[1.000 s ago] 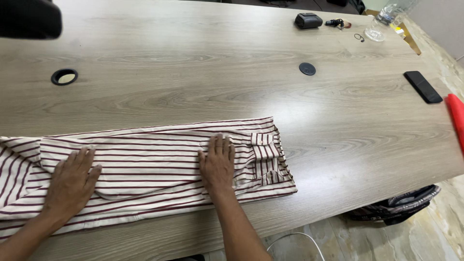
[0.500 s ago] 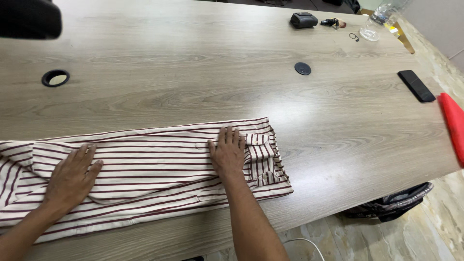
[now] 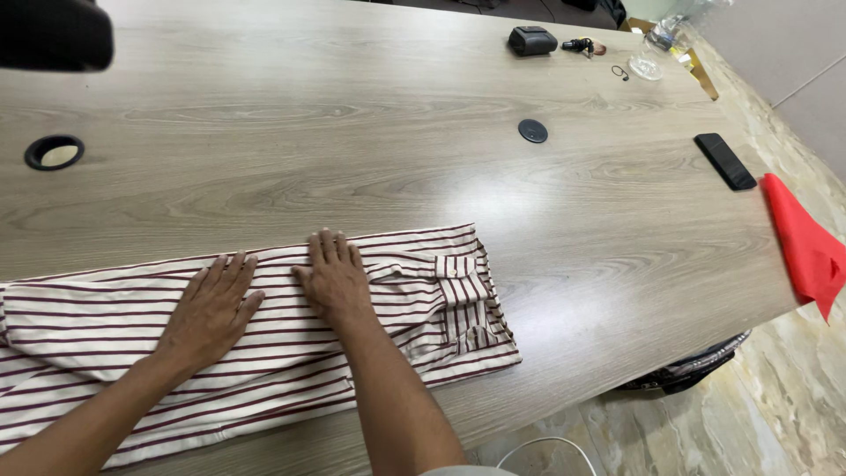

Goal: The person folds a striped long-sleeve shirt on a table, then retrieves a black tank top from a chair and folds it on the same table. The person smooths and aligns the garments by hand to create neat rectangular folds.

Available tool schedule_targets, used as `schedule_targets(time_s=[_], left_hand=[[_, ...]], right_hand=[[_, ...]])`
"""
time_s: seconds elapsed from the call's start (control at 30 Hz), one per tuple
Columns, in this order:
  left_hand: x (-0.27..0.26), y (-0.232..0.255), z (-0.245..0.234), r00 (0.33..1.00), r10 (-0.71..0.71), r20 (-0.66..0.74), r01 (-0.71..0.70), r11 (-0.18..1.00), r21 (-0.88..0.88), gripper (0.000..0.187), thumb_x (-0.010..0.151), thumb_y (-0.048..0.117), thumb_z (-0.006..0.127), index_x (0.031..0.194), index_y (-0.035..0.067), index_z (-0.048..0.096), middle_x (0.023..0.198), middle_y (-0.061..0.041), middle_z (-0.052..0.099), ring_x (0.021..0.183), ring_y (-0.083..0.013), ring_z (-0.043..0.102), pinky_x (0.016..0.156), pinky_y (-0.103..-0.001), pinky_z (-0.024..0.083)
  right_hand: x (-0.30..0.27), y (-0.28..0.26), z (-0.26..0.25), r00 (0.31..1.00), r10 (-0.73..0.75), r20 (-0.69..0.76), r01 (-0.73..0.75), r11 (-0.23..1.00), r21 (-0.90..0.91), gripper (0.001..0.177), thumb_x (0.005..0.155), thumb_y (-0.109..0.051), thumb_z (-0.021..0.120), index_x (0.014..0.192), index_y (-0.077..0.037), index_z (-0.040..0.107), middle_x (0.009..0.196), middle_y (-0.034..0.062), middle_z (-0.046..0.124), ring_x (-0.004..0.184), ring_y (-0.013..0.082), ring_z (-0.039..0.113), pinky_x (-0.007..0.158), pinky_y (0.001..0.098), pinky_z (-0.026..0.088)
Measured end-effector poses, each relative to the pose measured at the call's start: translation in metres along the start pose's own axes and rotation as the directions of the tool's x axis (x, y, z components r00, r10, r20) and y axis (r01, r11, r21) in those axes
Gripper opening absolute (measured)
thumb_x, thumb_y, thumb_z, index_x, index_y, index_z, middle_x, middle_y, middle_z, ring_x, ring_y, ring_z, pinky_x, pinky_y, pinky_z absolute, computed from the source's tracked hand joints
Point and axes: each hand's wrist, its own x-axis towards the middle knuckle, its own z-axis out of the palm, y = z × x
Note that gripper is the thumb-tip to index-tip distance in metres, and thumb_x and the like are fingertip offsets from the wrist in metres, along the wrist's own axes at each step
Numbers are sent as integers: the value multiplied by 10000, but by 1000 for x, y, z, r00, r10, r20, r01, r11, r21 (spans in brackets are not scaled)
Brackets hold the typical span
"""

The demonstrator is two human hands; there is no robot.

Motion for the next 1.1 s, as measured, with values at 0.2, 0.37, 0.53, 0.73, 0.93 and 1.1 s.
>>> schedule_targets(time_s=[0.2, 0.37, 0.53, 0.73, 0.93, 1.1], left_hand=[[0, -2, 4, 999, -45, 12, 44, 996, 73, 730, 1006, 575, 178, 1625, 197, 88, 1679, -39, 131, 1529, -238, 105, 1238, -411, 94], [0, -10, 14, 1000, -9, -22, 11, 997, 71, 732, 1009, 564, 190, 1631, 186, 113, 1666, -58, 141, 1530, -256, 91, 1224, -421, 91], [4, -22, 27, 993, 71, -92, -61, 993, 104, 715, 1015, 547, 202, 1602, 142, 145, 1660, -89, 161, 1529, -281, 106, 1215, -428, 101], [8, -2, 18, 995, 22, -101, -8, 992, 129, 695, 1024, 516, 209, 1613, 149, 170, 1666, -91, 177, 1533, -274, 131, 1227, -455, 97], [42, 102, 12, 937, 257, -238, -266, 964, -6, 630, 1072, 447, 179, 1595, 96, 187, 1672, -133, 181, 1555, -282, 118, 1245, -475, 78], [46, 165, 14, 980, 199, -29, -196, 978, 70, 661, 1041, 510, 181, 1600, 158, 170, 1667, -64, 177, 1523, -227, 108, 1223, -422, 95]], right_hand=[[-7, 96, -41, 984, 175, 29, -173, 982, -74, 775, 1021, -618, 194, 1633, -159, 73, 1710, 98, 46, 1565, 305, 3, 1255, 450, 23], [-20, 164, -69, 965, 262, -23, -262, 964, -38, 768, 1030, -622, 263, 1638, -165, 159, 1710, 109, 110, 1575, 323, 66, 1266, 486, 66], [-44, 217, -85, 941, 333, -65, -329, 942, 69, 699, 1023, -592, 271, 1625, -238, 227, 1702, 87, 154, 1568, 342, 95, 1253, 539, 77], [-67, 253, -99, 858, 487, -164, -464, 872, 158, 704, 1061, -528, 254, 1616, -95, 278, 1684, 152, 251, 1570, 364, 182, 1259, 532, 142], [-54, 158, -71, 944, 49, -325, -33, 998, 56, 681, 1074, -487, 236, 1575, -26, 259, 1658, 201, 198, 1542, 369, 132, 1226, 494, 79], [-82, 155, -50, 954, -1, -299, 0, 1000, -2, 657, 1060, -519, 343, 1562, -97, 380, 1649, 176, 331, 1532, 386, 254, 1239, 490, 194]])
